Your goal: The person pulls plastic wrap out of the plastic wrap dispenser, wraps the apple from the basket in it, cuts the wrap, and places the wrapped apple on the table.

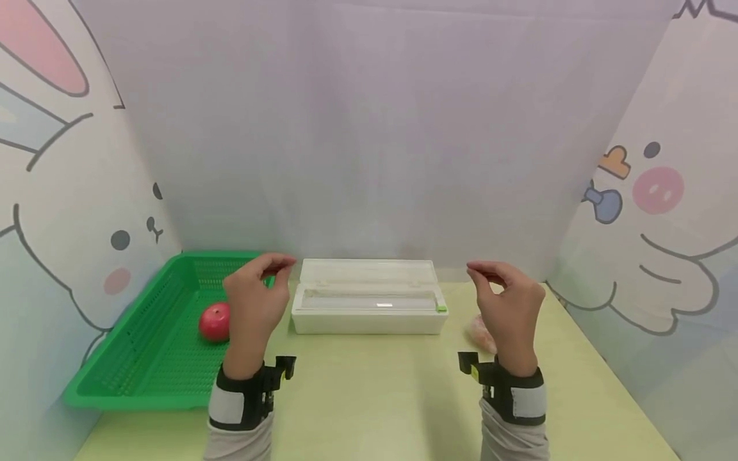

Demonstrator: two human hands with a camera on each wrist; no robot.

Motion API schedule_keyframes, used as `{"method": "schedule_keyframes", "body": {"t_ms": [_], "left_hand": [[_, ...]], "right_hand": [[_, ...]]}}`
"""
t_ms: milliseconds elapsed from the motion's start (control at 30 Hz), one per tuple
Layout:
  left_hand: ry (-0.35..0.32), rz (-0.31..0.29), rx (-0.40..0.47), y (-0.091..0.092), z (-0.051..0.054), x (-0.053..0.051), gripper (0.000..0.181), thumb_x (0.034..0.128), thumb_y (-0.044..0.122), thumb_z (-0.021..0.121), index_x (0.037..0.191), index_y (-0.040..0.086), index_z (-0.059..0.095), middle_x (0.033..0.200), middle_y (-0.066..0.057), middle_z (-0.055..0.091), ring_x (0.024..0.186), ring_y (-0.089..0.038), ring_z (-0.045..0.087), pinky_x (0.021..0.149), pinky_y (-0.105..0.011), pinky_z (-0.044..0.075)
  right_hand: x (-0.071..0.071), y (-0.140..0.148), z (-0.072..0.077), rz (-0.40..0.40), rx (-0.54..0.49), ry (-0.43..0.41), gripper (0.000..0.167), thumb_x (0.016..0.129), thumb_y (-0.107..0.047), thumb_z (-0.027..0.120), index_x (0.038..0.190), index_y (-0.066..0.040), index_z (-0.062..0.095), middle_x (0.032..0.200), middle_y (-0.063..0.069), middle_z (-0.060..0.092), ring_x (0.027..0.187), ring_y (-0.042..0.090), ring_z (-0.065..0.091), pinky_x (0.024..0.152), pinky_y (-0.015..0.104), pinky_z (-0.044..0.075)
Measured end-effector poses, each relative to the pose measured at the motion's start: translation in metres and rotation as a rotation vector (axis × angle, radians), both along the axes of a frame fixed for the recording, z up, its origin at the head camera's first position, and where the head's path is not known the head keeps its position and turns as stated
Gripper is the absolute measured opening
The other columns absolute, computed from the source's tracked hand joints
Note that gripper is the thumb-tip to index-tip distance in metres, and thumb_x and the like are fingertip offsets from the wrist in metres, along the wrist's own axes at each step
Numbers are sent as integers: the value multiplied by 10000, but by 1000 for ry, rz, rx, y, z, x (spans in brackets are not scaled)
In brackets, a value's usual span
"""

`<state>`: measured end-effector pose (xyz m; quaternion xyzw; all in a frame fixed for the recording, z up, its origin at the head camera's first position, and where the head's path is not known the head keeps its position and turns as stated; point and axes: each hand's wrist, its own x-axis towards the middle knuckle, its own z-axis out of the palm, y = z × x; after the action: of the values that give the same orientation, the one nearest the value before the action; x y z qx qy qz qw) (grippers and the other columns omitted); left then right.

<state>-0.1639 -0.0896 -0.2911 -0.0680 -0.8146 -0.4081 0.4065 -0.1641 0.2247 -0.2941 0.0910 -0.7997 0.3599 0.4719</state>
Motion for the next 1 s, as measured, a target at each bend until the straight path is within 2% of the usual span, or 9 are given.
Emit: {"method": "schedule_keyframes", "body": {"t_ms": [333, 467, 600, 700, 833, 1000], "left_hand": [[50, 10, -51, -3, 8, 12, 102, 822, -50, 669, 879, -4, 740, 833, -150, 745, 762, -290, 712, 704, -412, 556], [74, 23, -48, -4, 10, 16, 112, 813, -55, 672, 871, 7, 746, 820, -134, 747, 751, -273, 710, 694, -192, 508], [124, 17, -42, -4, 12, 20, 119, 806, -71, 670, 858, 5, 747, 809, -139, 744, 736, -277, 701, 701, -57, 416], [162, 6, -33, -3, 16, 23, 129, 802, -82, 668, 853, 6, 748, 802, -147, 741, 725, -286, 696, 714, -40, 406], [175, -5, -19, -3, 20, 28, 138, 801, -76, 672, 852, 24, 753, 799, -144, 739, 714, -284, 685, 718, -18, 383], [183, 0, -38, -3, 16, 36, 133, 791, -69, 688, 833, 37, 755, 787, -123, 739, 695, -254, 677, 673, -47, 400]], "right_hand": [[15, -1, 4, 5, -37, 65, 79, 763, 51, 739, 826, 8, 760, 790, 190, 735, 782, -257, 506, 759, -2, 423], [19, -2, 8, 6, -25, 76, 77, 752, 62, 742, 820, 28, 753, 783, 214, 725, 796, -270, 498, 771, -2, 420], [24, -2, 14, 9, -30, 84, 70, 747, 79, 736, 811, 51, 743, 770, 236, 714, 791, -282, 512, 766, -1, 428], [26, -2, 18, 18, -42, 85, 63, 751, 85, 729, 809, 65, 739, 767, 237, 713, 782, -269, 534, 762, 11, 445], [29, 0, 20, 18, -49, 73, 56, 758, 69, 729, 811, 59, 741, 773, 197, 725, 770, -239, 557, 759, 30, 466], [37, 3, 15, 18, -56, 65, 50, 768, 25, 738, 811, 51, 743, 769, 185, 724, 764, -219, 571, 762, 34, 471]]}}
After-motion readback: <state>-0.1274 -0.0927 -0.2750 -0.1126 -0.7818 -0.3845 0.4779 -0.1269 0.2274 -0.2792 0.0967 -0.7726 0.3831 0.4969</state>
